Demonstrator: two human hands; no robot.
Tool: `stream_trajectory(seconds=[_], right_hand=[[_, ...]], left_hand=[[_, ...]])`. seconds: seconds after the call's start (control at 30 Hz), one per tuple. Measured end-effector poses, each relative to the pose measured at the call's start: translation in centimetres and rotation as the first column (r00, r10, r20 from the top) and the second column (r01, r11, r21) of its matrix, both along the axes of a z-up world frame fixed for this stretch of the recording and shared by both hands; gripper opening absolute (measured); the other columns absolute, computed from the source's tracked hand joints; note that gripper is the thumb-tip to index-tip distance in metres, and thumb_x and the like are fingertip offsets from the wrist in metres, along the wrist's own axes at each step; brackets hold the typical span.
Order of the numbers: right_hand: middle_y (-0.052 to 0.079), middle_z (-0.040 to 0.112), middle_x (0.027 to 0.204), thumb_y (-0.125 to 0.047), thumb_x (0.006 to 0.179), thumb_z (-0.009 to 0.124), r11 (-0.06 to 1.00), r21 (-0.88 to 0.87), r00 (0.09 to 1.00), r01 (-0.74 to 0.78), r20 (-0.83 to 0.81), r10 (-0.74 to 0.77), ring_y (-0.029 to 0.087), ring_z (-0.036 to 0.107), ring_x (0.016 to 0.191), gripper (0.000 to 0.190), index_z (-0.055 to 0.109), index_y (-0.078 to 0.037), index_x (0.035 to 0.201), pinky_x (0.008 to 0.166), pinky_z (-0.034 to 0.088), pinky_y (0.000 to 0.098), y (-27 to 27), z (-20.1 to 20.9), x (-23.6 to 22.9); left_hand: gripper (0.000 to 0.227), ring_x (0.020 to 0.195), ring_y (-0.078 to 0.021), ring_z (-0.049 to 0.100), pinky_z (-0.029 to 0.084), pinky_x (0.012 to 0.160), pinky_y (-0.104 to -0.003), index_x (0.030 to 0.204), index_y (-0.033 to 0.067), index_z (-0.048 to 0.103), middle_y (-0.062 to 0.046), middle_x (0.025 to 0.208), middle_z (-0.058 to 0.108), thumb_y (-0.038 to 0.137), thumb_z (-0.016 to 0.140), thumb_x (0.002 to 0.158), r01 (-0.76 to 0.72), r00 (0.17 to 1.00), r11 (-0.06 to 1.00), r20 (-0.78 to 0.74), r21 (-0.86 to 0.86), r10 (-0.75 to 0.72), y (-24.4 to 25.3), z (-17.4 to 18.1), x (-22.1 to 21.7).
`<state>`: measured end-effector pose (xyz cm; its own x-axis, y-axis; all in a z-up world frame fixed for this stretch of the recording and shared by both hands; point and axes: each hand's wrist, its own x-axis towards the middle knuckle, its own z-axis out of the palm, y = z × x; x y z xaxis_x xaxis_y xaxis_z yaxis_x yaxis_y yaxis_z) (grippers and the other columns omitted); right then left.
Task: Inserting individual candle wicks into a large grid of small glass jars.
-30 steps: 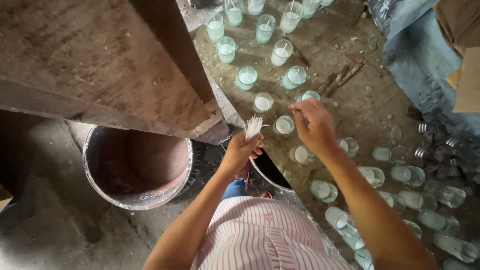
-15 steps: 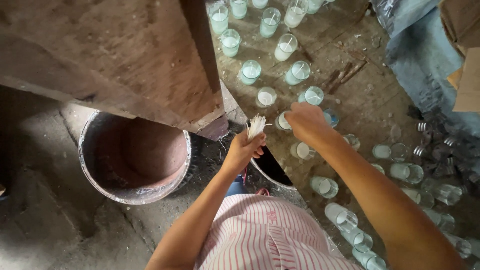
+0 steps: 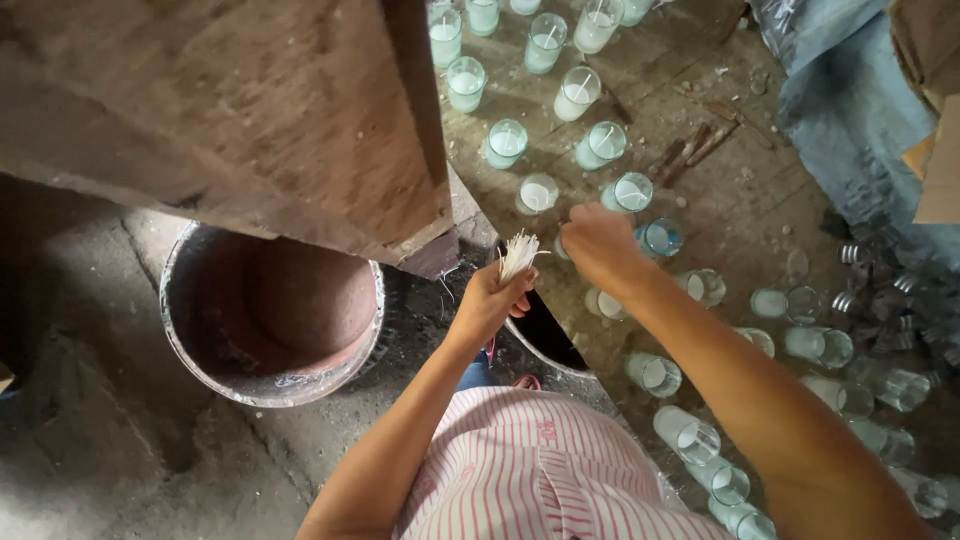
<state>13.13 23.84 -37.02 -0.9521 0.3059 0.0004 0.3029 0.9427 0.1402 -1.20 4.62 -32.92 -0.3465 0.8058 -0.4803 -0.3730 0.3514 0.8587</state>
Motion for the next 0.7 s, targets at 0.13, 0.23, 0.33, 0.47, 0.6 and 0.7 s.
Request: stream_trajectory(seconds=[0.13, 0.23, 0.33, 0.47, 0.6, 0.7], right_hand=[[0.003, 0.046, 0.068, -0.013, 0.075, 0.076, 1.0, 0.006, 0.997, 0.01, -0.071, -0.009, 0.023, 0.05, 0.066, 0.02, 0.059, -0.012, 0.064, 0.052, 0.041, 0.0382, -0.3, -0.9, 0.5], [0.004, 0.045, 0.071, -0.023, 0.079, 0.07, 1.0, -0.03, 0.991, 0.011, -0.132, -0.015, 0.023, 0.048, 0.07, 0.017, 0.061, -0.013, 0.069, 0.055, 0.039, 0.0407, 0.2, -1.9, 1.3], [0.008, 0.059, 0.083, -0.02, 0.075, 0.072, 0.992, 0.034, 0.965, 0.118, -0.239, -0.107, 0.028, 0.056, 0.084, 0.01, 0.069, -0.013, 0.082, 0.071, 0.046, 0.0438, -1.4, 3.3, 1.7], [0.012, 0.07, 0.087, -0.017, 0.088, 0.07, 0.677, -0.711, 0.826, 0.193, -0.254, -0.503, 0.036, 0.067, 0.079, 0.017, 0.076, -0.011, 0.102, 0.067, 0.053, 0.0475, -4.9, 11.6, 3.2], [0.006, 0.073, 0.073, -0.02, 0.08, 0.086, 0.202, -0.966, 0.558, 0.159, -0.081, -0.826, 0.013, 0.065, 0.067, 0.019, 0.079, -0.009, 0.094, 0.055, 0.053, 0.0281, -6.1, 10.7, 5.3], [0.009, 0.072, 0.074, -0.017, 0.081, 0.084, 0.036, -0.992, 0.411, 0.12, 0.017, -0.911, 0.017, 0.067, 0.065, 0.018, 0.078, -0.005, 0.093, 0.054, 0.057, 0.0305, -6.7, 12.8, 6.8]], left_hand=[[0.029, 0.058, -0.0197, 0.07, 0.063, 0.059, -0.03, 0.09, -0.0026, 0.069, -0.015, 0.062, 0.066, 0.026, 0.074, 0.091, 0.002, 0.999, 1.0, 0.038, 0.011, -0.002, 0.7, 0.3, 0.1], [0.029, 0.062, -0.0207, 0.071, 0.063, 0.059, -0.031, 0.091, -0.004, 0.069, -0.016, 0.066, 0.066, 0.024, 0.075, 0.091, 0.008, 0.996, 0.998, 0.09, 0.067, -0.014, 1.3, 1.4, -0.1], [0.028, 0.063, -0.0197, 0.071, 0.063, 0.06, -0.029, 0.091, -0.0032, 0.069, -0.015, 0.066, 0.067, 0.024, 0.075, 0.093, 0.017, 0.991, 0.995, 0.129, 0.102, -0.031, 1.7, 1.1, 0.4], [0.023, 0.062, -0.0188, 0.07, 0.063, 0.058, -0.029, 0.09, -0.0032, 0.067, -0.015, 0.07, 0.067, 0.018, 0.075, 0.091, 0.083, 0.975, 0.988, 0.197, 0.129, -0.107, 3.2, 2.2, 1.6], [0.025, 0.058, -0.0176, 0.069, 0.061, 0.058, -0.029, 0.079, 0.0015, 0.068, -0.012, 0.061, 0.066, 0.021, 0.075, 0.093, 0.292, 0.949, 0.939, 0.066, 0.181, -0.308, 4.5, 4.7, 2.4], [0.031, 0.055, -0.0167, 0.067, 0.059, 0.058, -0.028, 0.072, 0.0038, 0.067, -0.01, 0.058, 0.065, 0.023, 0.073, 0.096, 0.373, 0.926, 0.915, -0.002, 0.153, -0.377, 5.0, 5.6, 3.2]])
